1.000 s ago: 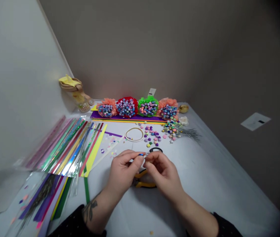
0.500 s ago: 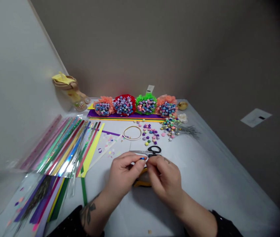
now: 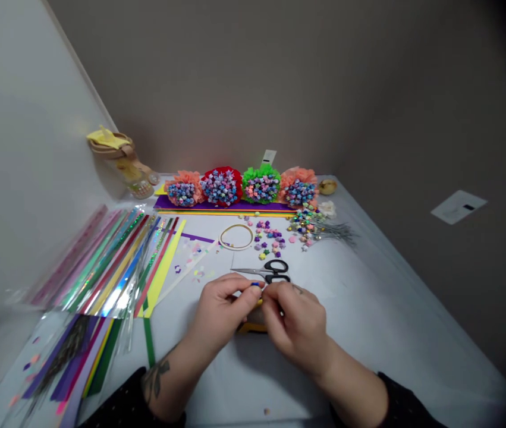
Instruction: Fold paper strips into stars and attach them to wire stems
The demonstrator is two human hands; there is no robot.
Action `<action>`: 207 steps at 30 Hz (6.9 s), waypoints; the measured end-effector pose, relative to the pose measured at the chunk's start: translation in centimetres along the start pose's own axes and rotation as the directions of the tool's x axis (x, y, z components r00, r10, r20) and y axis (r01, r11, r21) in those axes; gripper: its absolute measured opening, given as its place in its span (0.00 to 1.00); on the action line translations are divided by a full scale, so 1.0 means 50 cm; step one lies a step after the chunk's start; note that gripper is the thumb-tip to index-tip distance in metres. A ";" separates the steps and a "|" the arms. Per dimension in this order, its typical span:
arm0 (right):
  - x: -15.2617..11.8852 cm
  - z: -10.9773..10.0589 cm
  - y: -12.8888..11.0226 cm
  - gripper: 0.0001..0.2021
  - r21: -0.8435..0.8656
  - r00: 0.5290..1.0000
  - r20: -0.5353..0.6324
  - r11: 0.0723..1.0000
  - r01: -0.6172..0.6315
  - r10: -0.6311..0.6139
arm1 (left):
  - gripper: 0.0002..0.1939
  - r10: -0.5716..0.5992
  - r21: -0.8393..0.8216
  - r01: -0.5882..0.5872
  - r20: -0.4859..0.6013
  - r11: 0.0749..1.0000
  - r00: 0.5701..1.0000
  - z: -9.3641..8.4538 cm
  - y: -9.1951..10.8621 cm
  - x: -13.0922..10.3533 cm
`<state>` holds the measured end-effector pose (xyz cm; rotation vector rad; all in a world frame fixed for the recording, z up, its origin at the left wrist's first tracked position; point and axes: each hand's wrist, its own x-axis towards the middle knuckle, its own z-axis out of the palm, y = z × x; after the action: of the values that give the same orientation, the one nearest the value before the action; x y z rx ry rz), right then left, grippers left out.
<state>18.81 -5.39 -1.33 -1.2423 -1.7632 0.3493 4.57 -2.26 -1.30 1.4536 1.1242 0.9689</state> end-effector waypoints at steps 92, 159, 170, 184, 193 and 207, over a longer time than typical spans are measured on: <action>0.016 0.007 0.014 0.07 0.643 0.747 0.398 0.418 -0.641 0.533 | 0.10 -0.248 -0.389 0.231 0.008 0.892 0.969 0.006 -0.025 -0.006; 0.028 -0.040 0.031 0.07 0.267 0.960 0.191 0.952 0.148 -0.203 | 0.07 0.088 0.204 -0.144 0.263 0.968 0.961 -0.055 0.028 0.002; 0.028 -0.033 0.028 0.07 0.204 0.984 0.115 0.973 0.112 -0.137 | 0.04 0.167 0.214 -0.190 0.120 0.958 0.979 -0.047 0.019 0.002; 0.020 -0.023 0.033 0.07 0.079 0.981 0.040 0.979 0.188 -0.192 | 0.04 0.460 0.450 -0.497 0.198 0.742 0.865 -0.041 0.010 -0.009; 0.017 -0.014 0.034 0.07 0.121 0.976 0.065 0.973 0.198 -0.207 | 0.06 0.624 0.354 -0.673 0.258 0.650 0.738 -0.042 0.003 -0.003; 0.035 0.016 0.042 0.09 0.685 0.577 0.672 -0.094 -0.722 0.463 | 0.07 0.303 0.414 -0.325 0.121 0.850 0.945 -0.023 -0.015 0.002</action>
<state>19.31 -2.76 -2.26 -0.9048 -0.5339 1.9129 3.38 -1.86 -1.84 2.0628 1.1279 0.9323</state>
